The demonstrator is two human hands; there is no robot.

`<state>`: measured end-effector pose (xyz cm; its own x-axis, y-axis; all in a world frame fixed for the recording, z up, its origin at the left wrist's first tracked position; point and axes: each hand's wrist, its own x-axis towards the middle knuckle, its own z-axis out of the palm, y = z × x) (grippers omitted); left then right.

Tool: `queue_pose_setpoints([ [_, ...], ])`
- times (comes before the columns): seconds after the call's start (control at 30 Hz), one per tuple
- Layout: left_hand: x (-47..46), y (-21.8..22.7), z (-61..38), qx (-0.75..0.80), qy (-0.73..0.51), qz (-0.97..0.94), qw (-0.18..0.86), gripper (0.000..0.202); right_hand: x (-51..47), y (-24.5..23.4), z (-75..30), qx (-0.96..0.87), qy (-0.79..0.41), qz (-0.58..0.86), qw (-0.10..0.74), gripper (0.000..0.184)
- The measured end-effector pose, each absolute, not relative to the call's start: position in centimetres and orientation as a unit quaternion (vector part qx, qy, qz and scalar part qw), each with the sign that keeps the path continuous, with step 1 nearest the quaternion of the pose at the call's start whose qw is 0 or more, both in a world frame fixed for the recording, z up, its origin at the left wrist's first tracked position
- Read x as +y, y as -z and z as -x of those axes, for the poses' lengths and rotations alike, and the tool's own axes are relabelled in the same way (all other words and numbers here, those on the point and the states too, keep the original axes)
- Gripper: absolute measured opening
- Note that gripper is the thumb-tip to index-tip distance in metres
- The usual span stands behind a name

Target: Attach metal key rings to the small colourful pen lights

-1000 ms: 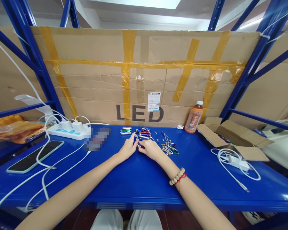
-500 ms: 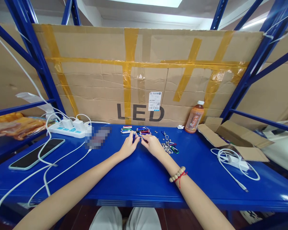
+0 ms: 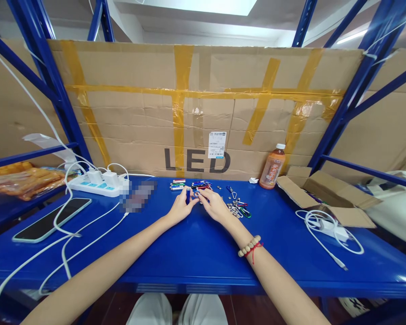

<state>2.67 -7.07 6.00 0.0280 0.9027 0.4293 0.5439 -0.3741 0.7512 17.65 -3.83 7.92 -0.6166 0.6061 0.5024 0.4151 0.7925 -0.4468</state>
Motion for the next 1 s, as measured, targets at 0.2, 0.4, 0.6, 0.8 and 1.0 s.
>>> queue_pose_setpoints([
  [0.2, -6.7, -5.5, -2.7, 0.513, -0.434, -0.712, 0.205, 0.028, -2.9, -8.4, -18.5, -0.857, -0.080, 0.361, 0.358, 0.033],
  [0.4, -7.0, -6.0, -2.8, 0.548, -0.400, -0.711, 0.187, 0.029, -2.3, -9.5, -20.7, -0.773, 0.003, 0.597, 0.215, 0.037],
  [0.6, -7.7, -6.7, -2.8, 0.548, -0.341, -0.740, 0.189, 0.031, -2.7, -9.8, -21.2, -0.716, 0.013, 0.689, 0.110, 0.030],
  [0.8, -7.4, -6.4, -2.8, 0.549, -0.305, -0.755, 0.186, 0.035, -2.9, -9.9, -21.4, -0.700, 0.006, 0.710, 0.075, 0.022],
  [1.0, -7.3, -6.3, -2.9, 0.561, -0.293, -0.755, 0.173, 0.035, -3.0, -9.9, -21.6, -0.738, 0.014, 0.664, 0.120, 0.014],
])
